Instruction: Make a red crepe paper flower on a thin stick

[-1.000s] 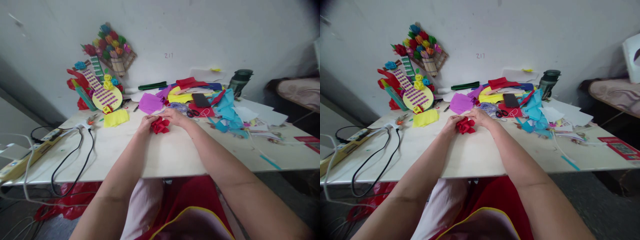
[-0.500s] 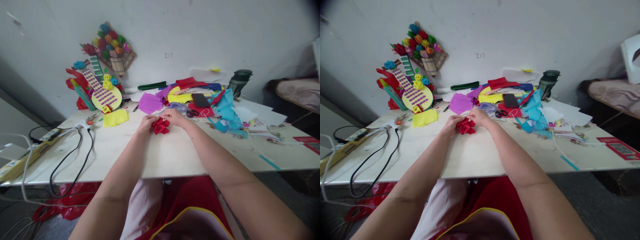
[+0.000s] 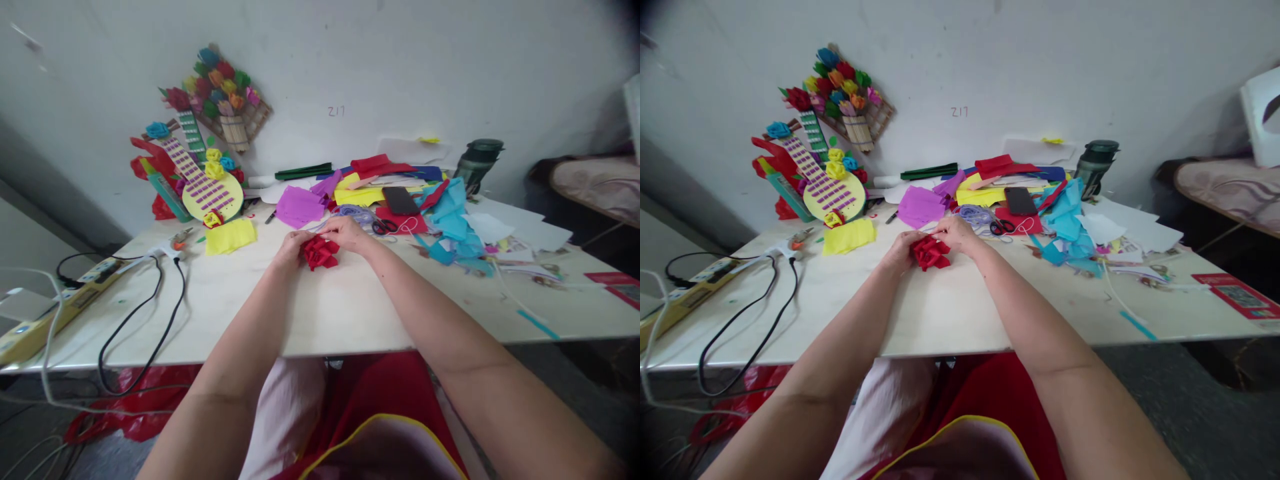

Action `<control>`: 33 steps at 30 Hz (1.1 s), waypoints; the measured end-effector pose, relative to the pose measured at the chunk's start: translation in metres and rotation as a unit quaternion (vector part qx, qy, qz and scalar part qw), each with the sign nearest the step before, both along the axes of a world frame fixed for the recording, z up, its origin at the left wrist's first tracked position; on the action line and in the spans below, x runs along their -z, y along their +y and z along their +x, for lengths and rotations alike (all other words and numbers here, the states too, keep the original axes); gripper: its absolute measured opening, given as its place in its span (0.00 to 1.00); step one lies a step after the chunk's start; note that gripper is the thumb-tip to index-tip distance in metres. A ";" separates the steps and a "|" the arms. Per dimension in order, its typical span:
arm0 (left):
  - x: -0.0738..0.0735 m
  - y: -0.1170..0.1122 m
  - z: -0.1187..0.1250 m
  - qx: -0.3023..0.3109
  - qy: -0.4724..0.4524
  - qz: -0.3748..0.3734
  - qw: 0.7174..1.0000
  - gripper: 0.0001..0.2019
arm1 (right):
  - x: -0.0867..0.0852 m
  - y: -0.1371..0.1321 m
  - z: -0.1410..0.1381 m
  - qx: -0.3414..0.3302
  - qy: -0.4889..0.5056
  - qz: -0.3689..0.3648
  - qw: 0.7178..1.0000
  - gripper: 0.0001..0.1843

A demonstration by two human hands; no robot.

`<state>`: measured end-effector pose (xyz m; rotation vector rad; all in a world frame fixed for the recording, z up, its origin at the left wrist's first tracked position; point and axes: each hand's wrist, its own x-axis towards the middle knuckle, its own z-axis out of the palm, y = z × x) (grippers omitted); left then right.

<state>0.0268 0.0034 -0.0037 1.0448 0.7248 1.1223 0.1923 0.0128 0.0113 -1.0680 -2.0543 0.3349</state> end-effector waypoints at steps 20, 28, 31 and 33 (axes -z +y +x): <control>0.002 0.002 -0.001 -0.001 0.039 0.009 0.999 0.12 | -0.001 -0.002 -0.001 0.010 0.031 -0.043 0.999 0.07; 0.002 0.004 -0.004 0.014 0.051 0.006 0.999 0.11 | -0.002 -0.006 -0.001 0.011 0.059 -0.100 0.993 0.07; 0.001 0.003 -0.004 0.007 0.051 -0.008 0.999 0.08 | -0.004 -0.008 0.001 -0.001 0.062 -0.121 0.991 0.09; 0.000 0.003 -0.005 0.003 0.048 -0.015 0.999 0.07 | -0.007 -0.010 0.002 -0.009 0.049 -0.130 0.990 0.11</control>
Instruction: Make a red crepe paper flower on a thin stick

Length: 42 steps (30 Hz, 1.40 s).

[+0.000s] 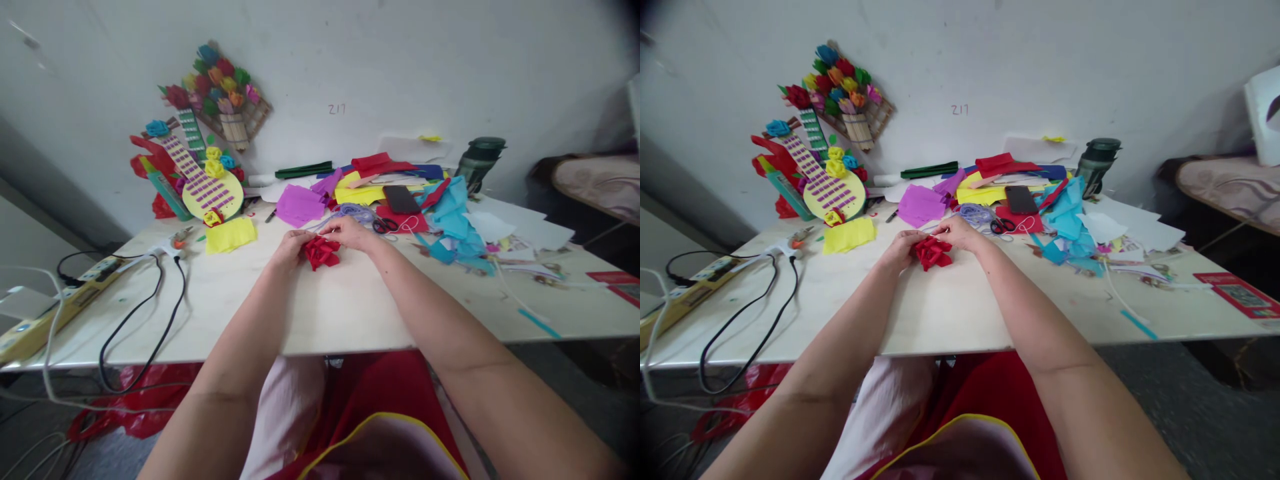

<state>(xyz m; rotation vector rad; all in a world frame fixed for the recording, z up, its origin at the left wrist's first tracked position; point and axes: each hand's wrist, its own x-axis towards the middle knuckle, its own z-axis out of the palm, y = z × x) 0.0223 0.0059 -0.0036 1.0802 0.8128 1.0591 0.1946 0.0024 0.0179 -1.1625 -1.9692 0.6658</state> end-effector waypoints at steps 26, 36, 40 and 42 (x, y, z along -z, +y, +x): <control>0.002 0.005 -0.002 -0.006 -0.007 -0.015 1.000 0.06 | 0.000 0.003 0.000 0.014 -0.029 0.048 0.998 0.11; -0.006 0.005 -0.001 -0.037 -0.031 -0.057 0.997 0.04 | -0.003 0.001 0.000 0.033 0.024 0.036 0.999 0.11; -0.005 0.005 0.001 -0.053 -0.019 -0.057 0.997 0.04 | 0.000 0.004 -0.001 0.025 0.038 0.055 0.997 0.10; -0.005 0.004 0.001 -0.055 -0.017 -0.049 0.997 0.04 | 0.001 0.006 -0.001 0.023 0.044 0.059 0.997 0.10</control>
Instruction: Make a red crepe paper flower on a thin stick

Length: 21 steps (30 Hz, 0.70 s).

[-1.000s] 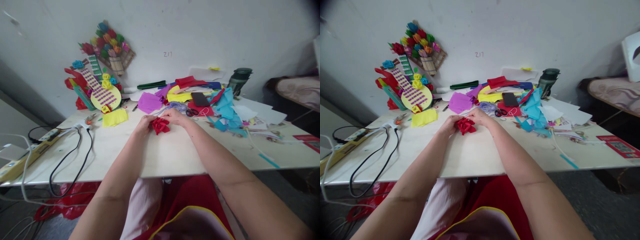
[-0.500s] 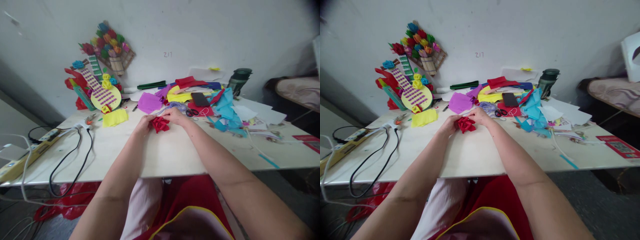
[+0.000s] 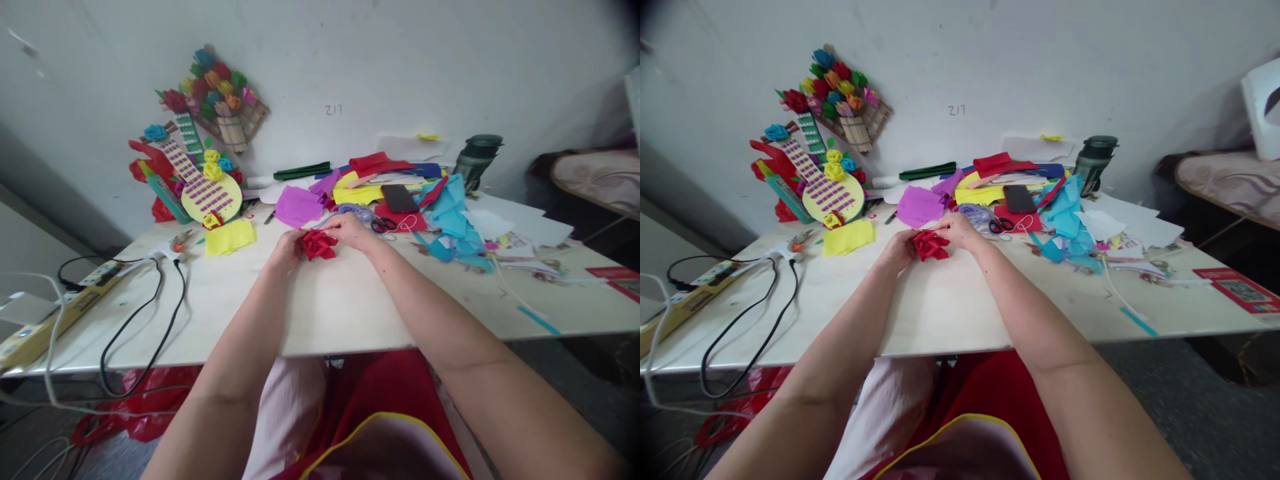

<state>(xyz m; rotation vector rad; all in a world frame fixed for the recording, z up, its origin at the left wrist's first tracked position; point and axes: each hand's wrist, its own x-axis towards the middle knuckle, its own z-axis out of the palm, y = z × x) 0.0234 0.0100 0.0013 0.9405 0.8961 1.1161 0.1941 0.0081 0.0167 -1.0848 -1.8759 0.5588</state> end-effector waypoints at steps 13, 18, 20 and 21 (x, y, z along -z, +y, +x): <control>0.000 -0.002 -0.003 0.001 -0.035 0.045 0.998 0.21 | -0.001 -0.004 -0.003 0.019 0.016 -0.031 0.999 0.10; 0.002 -0.001 -0.003 0.003 0.002 0.051 0.999 0.12 | -0.003 -0.005 -0.004 0.033 0.024 -0.053 0.998 0.10; 0.004 0.001 -0.003 0.007 0.003 0.050 0.999 0.07 | -0.003 -0.005 -0.003 0.032 0.029 -0.056 0.997 0.10; 0.005 0.002 -0.003 0.008 -0.001 0.047 0.999 0.05 | -0.002 -0.004 -0.003 0.032 0.032 -0.057 0.997 0.10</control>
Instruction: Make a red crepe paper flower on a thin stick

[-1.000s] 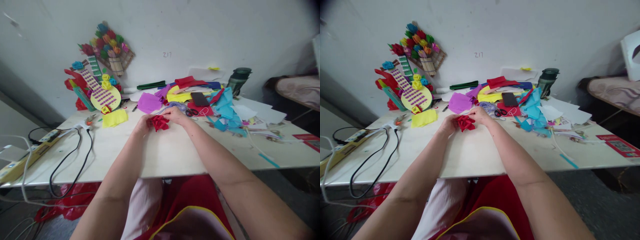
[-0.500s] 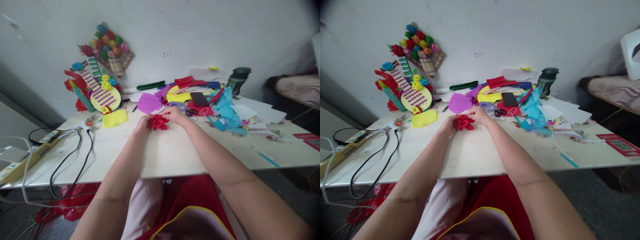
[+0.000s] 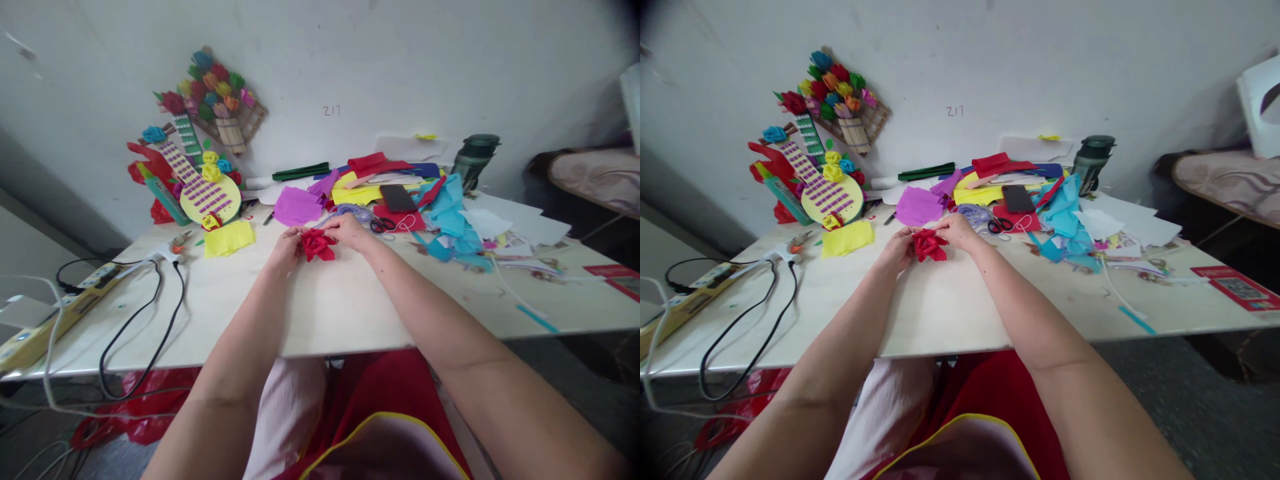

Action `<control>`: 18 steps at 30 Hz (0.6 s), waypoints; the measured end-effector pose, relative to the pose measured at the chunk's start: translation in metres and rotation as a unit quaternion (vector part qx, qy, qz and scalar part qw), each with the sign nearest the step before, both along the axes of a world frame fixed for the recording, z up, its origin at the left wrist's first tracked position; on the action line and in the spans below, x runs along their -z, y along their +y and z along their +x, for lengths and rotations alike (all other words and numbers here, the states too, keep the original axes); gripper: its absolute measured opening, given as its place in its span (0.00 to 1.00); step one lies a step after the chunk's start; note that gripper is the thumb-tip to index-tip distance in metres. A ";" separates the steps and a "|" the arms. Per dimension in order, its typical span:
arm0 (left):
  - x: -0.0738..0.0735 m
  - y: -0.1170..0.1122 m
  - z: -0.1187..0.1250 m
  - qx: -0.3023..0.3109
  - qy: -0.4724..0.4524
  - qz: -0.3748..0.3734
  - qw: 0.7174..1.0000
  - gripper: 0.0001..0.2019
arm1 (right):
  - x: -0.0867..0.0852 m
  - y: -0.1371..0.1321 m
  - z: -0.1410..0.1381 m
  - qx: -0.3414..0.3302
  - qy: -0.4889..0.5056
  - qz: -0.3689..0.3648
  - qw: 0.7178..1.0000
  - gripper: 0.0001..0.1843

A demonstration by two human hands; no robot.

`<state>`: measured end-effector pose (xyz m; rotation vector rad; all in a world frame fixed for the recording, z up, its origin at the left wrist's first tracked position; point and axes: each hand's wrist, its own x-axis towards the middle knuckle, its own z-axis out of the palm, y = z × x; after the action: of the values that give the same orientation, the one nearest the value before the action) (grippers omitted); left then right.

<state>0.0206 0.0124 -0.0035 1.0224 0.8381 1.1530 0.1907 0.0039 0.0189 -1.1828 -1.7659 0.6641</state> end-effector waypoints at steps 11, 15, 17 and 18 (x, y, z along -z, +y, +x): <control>-0.011 -0.011 -0.003 0.083 -0.026 0.007 0.996 0.09 | 0.004 0.005 0.005 0.012 0.012 -0.012 1.000 0.10; -0.007 -0.012 -0.003 0.092 -0.004 0.022 0.995 0.15 | 0.001 0.002 0.004 0.016 0.008 -0.017 1.000 0.11; -0.004 -0.010 -0.003 0.089 0.000 0.020 0.996 0.15 | -0.001 -0.001 0.003 0.016 0.008 -0.030 0.999 0.12; -0.003 -0.010 -0.003 0.091 0.001 0.020 0.996 0.16 | -0.002 -0.002 0.002 0.017 0.010 -0.040 0.999 0.12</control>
<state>0.0171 0.0029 -0.0007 1.1085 0.7103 1.0176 0.1927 0.0017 0.0212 -1.2530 -1.7116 0.7287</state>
